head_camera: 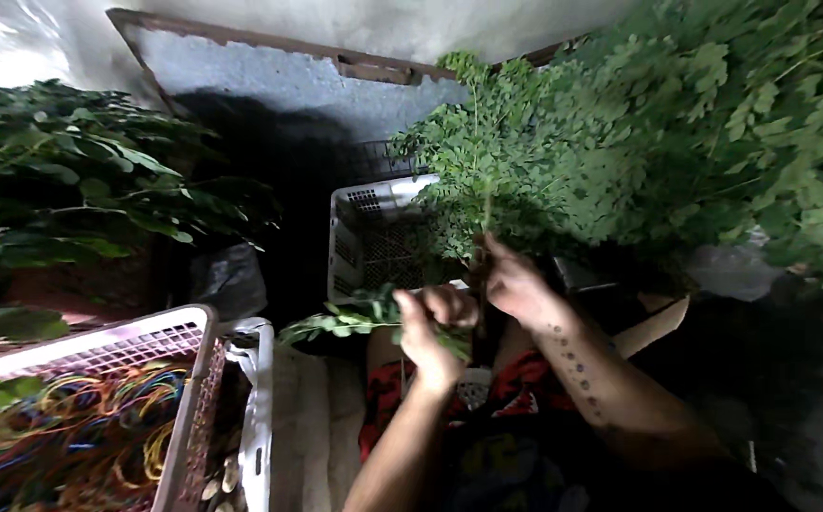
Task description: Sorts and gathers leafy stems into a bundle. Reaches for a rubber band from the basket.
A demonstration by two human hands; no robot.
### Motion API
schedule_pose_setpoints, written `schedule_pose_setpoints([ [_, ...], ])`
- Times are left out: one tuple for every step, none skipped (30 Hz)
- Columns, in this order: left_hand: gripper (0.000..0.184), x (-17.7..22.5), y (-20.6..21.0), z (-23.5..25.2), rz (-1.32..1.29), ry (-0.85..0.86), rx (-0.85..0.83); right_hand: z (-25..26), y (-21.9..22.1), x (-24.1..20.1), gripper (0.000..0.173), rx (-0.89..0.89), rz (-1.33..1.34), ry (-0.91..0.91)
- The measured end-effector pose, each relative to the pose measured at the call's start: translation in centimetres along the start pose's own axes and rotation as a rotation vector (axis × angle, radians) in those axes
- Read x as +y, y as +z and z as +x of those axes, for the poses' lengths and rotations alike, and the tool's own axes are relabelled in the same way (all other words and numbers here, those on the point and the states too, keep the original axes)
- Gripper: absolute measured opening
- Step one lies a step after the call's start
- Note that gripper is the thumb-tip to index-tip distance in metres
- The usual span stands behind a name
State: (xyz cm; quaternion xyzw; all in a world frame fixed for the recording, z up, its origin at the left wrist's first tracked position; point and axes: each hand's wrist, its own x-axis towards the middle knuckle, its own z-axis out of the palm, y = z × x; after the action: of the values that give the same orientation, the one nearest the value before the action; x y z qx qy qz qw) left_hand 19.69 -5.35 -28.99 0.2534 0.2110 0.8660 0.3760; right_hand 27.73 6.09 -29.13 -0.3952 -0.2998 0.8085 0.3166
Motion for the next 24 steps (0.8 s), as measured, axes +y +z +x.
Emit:
schedule_pose_setpoints([
  [0.072,0.8,-0.6,0.7,-0.047,-0.069,0.143,-0.4,-0.5,-0.6,0.037,-0.097,-0.23,0.003],
  [0.078,1.5,-1.6,2.0,-0.075,-0.172,0.299,-1.0,-0.9,-1.2,0.038,-0.208,-0.473,0.017],
  [0.084,1.9,-3.0,3.1,-0.099,-0.296,0.408,-1.7,-1.0,-1.6,0.035,-0.32,-0.683,0.038],
  [0.091,2.0,-4.6,3.6,-0.098,-0.427,0.447,-2.5,-0.7,-1.9,0.031,-0.397,-0.87,0.04],
  [0.098,1.8,-5.8,3.4,-0.073,-0.541,0.431,-3.2,-0.2,-2.1,0.031,-0.422,-1.025,0.015],
  [0.101,1.5,-6.1,2.9,-0.06,-0.633,0.392,-3.8,0.3,-2.4,0.035,-0.412,-1.141,-0.039],
  [0.102,1.0,-5.9,2.2,-0.079,-0.708,0.335,-4.3,0.5,-2.5,0.037,-0.391,-1.22,-0.103],
  [0.1,0.4,-5.5,1.4,-0.105,-0.765,0.272,-4.7,0.4,-2.3,0.038,-0.38,-1.278,-0.168],
  [0.091,-0.1,-5.0,0.7,-0.119,-0.805,0.236,-5.0,0.1,-1.7,0.039,-0.385,-1.333,-0.24],
  [0.079,-0.4,-4.7,0.4,-0.118,-0.838,0.222,-5.2,-0.5,-1.0,0.04,-0.406,-1.379,-0.323],
  [0.07,-0.5,-4.7,0.4,-0.112,-0.868,0.236,-5.3,-1.3,0.1,0.039,-0.433,-1.393,-0.448],
  [0.066,-0.8,-4.9,0.6,-0.119,-0.884,0.278,-5.2,-2.2,1.5,0.037,-0.45,-1.395,-0.617],
  [0.063,-1.0,-5.1,0.8,-0.147,-0.88,0.309,-5.1,-3.0,2.7,0.034,-0.461,-1.391,-0.795],
  [0.065,-1.1,-5.2,0.9,-0.194,-0.872,0.34,-4.8,-3.4,3.7,0.028,-0.463,-1.368,-0.968],
  [0.064,-1.3,-4.7,1.0,-0.204,-0.853,0.403,-4.6,-3.6,4.4,0.023,-0.461,-1.347,-1.116],
  [0.061,-1.5,-4.2,0.7,-0.167,-0.821,0.449,-4.6,-3.6,4.8,0.019,-0.477,-1.337,-1.225],
  [0.054,-1.7,-4.1,0.3,-0.088,-0.788,0.463,-4.9,-3.3,5.1,0.016,-0.504,-1.341,-1.299],
  [0.047,-1.9,-4.6,-0.2,0.016,-0.762,0.429,-5.3,-2.8,5.3,0.013,-0.56,-1.291,-1.354],
  [0.043,-2.0,-5.5,-0.3,0.144,-0.758,0.358,-6.2,-1.9,5.5,0.012,-0.644,-1.184,-1.393],
  [0.045,-2.6,-6.5,0.0,0.123,-0.774,0.359,-7.5,-0.7,5.5,0.011,-0.743,-1.079,-1.423],
  [0.059,-3.2,-7.6,0.4,-0.016,-0.806,0.38,-9.1,0.7,5.1,0.01,-0.833,-1.002,-1.472],
  [0.065,-2.9,-8.7,0.8,-0.076,-0.835,0.316,-10.3,2.2,4.2,0.009,-0.886,-0.947,-1.545],
  [0.065,-2.2,-9.2,1.1,-0.097,-0.817,0.306,-10.7,3.6,3.1,0.01,-0.89,-0.895,-1.627],
  [0.056,-0.9,-8.6,1.5,-0.024,-0.775,0.382,-10.0,4.9,1.7,0.011,-0.839,-0.862,-1.688],
])
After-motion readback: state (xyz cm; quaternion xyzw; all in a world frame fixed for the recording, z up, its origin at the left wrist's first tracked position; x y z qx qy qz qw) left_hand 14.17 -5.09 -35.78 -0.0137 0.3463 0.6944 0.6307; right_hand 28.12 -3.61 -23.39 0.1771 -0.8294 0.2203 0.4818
